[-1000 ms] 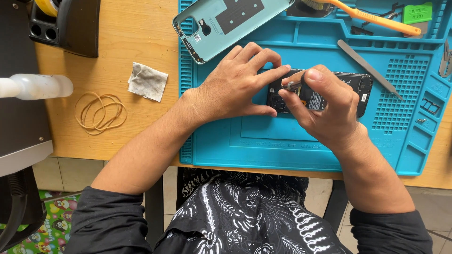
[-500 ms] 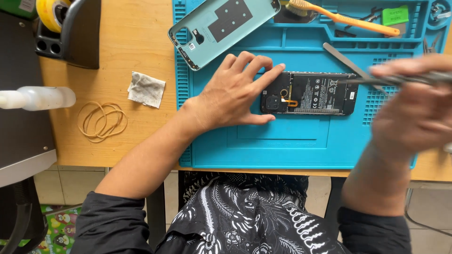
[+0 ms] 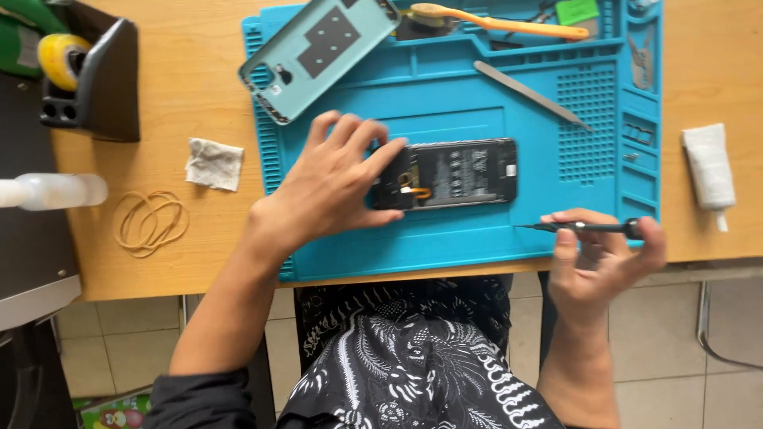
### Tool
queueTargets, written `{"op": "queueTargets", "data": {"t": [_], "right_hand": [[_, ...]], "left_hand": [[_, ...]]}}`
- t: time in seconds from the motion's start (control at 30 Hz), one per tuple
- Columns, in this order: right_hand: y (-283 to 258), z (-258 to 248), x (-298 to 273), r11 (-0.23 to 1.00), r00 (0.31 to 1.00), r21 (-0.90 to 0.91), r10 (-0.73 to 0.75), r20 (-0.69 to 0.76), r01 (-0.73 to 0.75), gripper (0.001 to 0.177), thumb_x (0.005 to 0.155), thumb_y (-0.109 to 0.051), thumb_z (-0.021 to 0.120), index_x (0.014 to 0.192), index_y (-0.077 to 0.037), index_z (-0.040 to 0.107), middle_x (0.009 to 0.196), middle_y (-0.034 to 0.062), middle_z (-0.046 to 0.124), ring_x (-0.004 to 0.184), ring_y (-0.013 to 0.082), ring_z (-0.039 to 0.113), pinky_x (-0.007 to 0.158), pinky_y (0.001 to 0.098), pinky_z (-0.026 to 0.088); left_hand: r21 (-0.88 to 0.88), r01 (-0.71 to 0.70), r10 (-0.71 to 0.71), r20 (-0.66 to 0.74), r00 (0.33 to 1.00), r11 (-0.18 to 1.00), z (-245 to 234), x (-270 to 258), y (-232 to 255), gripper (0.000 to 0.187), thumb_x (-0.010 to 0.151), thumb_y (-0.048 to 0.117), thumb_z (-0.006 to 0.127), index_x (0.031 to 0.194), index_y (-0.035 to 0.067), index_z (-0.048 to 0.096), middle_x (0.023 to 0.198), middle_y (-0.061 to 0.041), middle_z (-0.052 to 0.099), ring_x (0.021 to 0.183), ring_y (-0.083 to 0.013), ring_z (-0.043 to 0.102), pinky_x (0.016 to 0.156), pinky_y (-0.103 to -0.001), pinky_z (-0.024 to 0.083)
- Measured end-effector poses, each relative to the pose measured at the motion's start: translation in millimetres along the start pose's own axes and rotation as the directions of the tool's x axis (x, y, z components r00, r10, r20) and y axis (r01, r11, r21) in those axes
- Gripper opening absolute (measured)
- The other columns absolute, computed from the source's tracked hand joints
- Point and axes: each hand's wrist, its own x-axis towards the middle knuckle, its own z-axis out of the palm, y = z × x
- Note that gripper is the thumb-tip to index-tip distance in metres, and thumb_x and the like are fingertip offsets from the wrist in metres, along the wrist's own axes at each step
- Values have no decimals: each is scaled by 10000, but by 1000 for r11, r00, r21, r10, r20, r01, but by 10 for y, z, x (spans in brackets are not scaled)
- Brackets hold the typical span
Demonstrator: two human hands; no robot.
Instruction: The person uses a screwdriver to remove screws from the internal frame of a disassembled smartphone. They then use their fingers to lift and disconnect a small ribbon cable from the motherboard before continuing to unscrew additional components.
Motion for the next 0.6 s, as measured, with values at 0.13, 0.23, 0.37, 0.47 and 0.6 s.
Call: {"op": "queueTargets", "data": {"t": [0.13, 0.23, 0.37, 0.47, 0.6], "right_hand": [[-15, 14, 26, 997, 994, 18, -71, 83, 69, 713, 1022, 148, 488, 1472, -267, 123, 976, 395, 600, 761, 434, 660, 841, 520, 608], [-9, -23, 56, 997, 993, 50, -70, 91, 66, 760, 1028, 166, 496, 1499, -293, 115, 988, 392, 610, 775, 431, 676, 844, 530, 626], [265, -312, 128, 995, 989, 88, -31, -145, 44, 847, 1215, 179, 488, 1644, -474, 161, 1091, 461, 609, 855, 496, 640, 823, 552, 600], [1114, -873, 85, 980, 923, 144, -77, -378, 141, 966, 1391, 293, 544, 1696, -559, 204, 1444, 554, 596, 1133, 653, 666, 1074, 795, 685], [1656, -1204, 203, 987, 885, 86, -85, -457, 139, 910, 1360, 186, 674, 1658, -475, 123, 1469, 512, 662, 1219, 625, 765, 1054, 722, 758]], "left_hand": [[72, 161, -163, 27, 986, 984, -42, -222, 301, 860, 822, 658, 759, 1448, 104, 556, 1322, -103, 557, 1165, -297, 542, 1020, -455, 394], [0, 267, -266, -51, 963, 964, 97, -295, 453, 684, 942, 525, 721, 1457, 105, 558, 1416, -129, 528, 1257, -323, 511, 1038, -481, 403], [-66, 345, -351, -100, 931, 936, 169, -311, 512, 627, 956, 435, 741, 1461, 111, 559, 1442, -123, 524, 1296, -317, 500, 1061, -502, 400], [-98, 355, -365, -110, 925, 930, 154, -298, 494, 604, 962, 455, 733, 1440, 122, 574, 1423, -103, 537, 1264, -312, 508, 1057, -497, 385], [-113, 344, -356, -110, 928, 932, 161, -307, 482, 606, 964, 455, 727, 1448, 129, 568, 1424, -101, 537, 1268, -309, 507, 1059, -492, 380]]}}
